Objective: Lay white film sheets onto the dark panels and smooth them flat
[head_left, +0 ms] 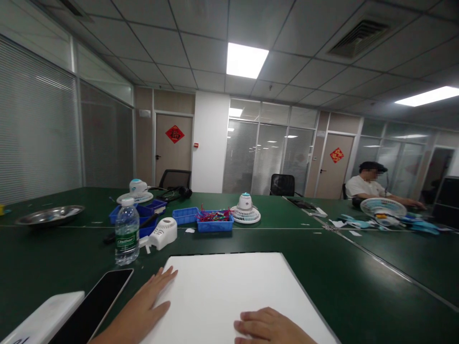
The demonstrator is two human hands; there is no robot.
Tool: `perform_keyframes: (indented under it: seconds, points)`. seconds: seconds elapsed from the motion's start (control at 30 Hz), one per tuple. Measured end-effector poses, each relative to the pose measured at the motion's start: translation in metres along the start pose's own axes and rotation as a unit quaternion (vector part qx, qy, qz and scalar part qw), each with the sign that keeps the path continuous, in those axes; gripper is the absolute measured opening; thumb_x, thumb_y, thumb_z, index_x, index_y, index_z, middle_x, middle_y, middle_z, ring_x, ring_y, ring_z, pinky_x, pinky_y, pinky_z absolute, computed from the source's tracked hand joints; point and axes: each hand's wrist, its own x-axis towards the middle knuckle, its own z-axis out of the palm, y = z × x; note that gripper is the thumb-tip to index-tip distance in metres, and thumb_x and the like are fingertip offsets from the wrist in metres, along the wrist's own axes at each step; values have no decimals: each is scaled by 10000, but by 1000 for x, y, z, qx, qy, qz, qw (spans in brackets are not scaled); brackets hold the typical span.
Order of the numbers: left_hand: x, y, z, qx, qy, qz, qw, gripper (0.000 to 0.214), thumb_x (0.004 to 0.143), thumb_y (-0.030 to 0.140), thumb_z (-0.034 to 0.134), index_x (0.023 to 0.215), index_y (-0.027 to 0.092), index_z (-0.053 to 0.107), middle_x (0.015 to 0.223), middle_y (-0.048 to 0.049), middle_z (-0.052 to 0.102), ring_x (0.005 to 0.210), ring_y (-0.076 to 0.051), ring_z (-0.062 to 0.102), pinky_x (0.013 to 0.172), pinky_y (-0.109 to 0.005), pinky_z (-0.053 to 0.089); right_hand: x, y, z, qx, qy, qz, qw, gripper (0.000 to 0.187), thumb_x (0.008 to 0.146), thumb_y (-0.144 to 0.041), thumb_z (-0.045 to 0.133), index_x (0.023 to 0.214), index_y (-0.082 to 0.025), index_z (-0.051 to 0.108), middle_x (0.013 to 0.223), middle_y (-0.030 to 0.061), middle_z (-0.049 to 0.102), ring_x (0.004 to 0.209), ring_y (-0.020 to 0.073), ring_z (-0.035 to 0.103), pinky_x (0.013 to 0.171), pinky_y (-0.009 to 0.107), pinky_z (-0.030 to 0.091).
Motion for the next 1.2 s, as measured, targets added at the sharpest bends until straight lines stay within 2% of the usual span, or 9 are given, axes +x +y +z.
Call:
perform_keyframes:
  seconds: [0.2,0.37,0.57,0.8,1.0,1.07,1.2]
  points:
    - [-1,-6,1,-21,-11,23,999,629,920,520,527,1505,315,419,1597,-18,364,1489,-317,264,1173,-536,288,0,-2,0,0,9,1,1000,421,1032,-364,455,1450,-318,446,1450,15,570,1331,191,531,1054,305,469]
    - [-2,-5,5,7,-1,41,999,623,895,549,573,1476,357,454,1584,-16,384,1480,-347,277,1165,-552,300,0,-2,-4,9,22,-10,1000,444,1032,-339,458,1473,-320,417,1457,18,562,1349,178,510,1073,299,456]
    - [-4,9,-4,26,-41,42,998,602,912,568,536,1477,393,425,1603,8,328,1493,-362,232,1166,-600,267,-1,-1,-8,27,8,-16,999,489,1038,-328,441,1521,-311,362,1514,23,484,1382,183,464,1117,298,415]
    - [-4,12,-3,44,-56,31,997,588,942,577,477,1493,457,312,1615,78,260,1502,-339,177,1189,-581,241,-1,2,-6,88,-31,15,996,538,1029,-354,462,1544,-372,310,1560,25,405,1428,222,379,1185,413,321]
    - [-5,12,-3,58,-65,34,996,642,930,607,479,1506,432,256,1624,67,200,1502,-361,150,1197,-585,243,-2,2,-8,89,-61,42,993,562,1035,-388,424,1562,-408,228,1599,16,317,1470,244,269,1201,502,267]
    - [-6,13,-4,55,-67,36,996,637,930,607,480,1504,439,260,1625,70,195,1502,-366,144,1197,-591,239,-1,2,-6,78,-55,41,995,558,1036,-393,422,1559,-414,231,1595,8,326,1466,237,284,1199,492,276]
    - [-6,15,-7,54,-83,39,994,650,928,623,468,1513,437,253,1633,65,173,1505,-371,102,1201,-607,208,-1,4,1,33,-24,48,998,511,1018,-425,466,1517,-410,355,1550,7,407,1414,248,402,1152,439,380]
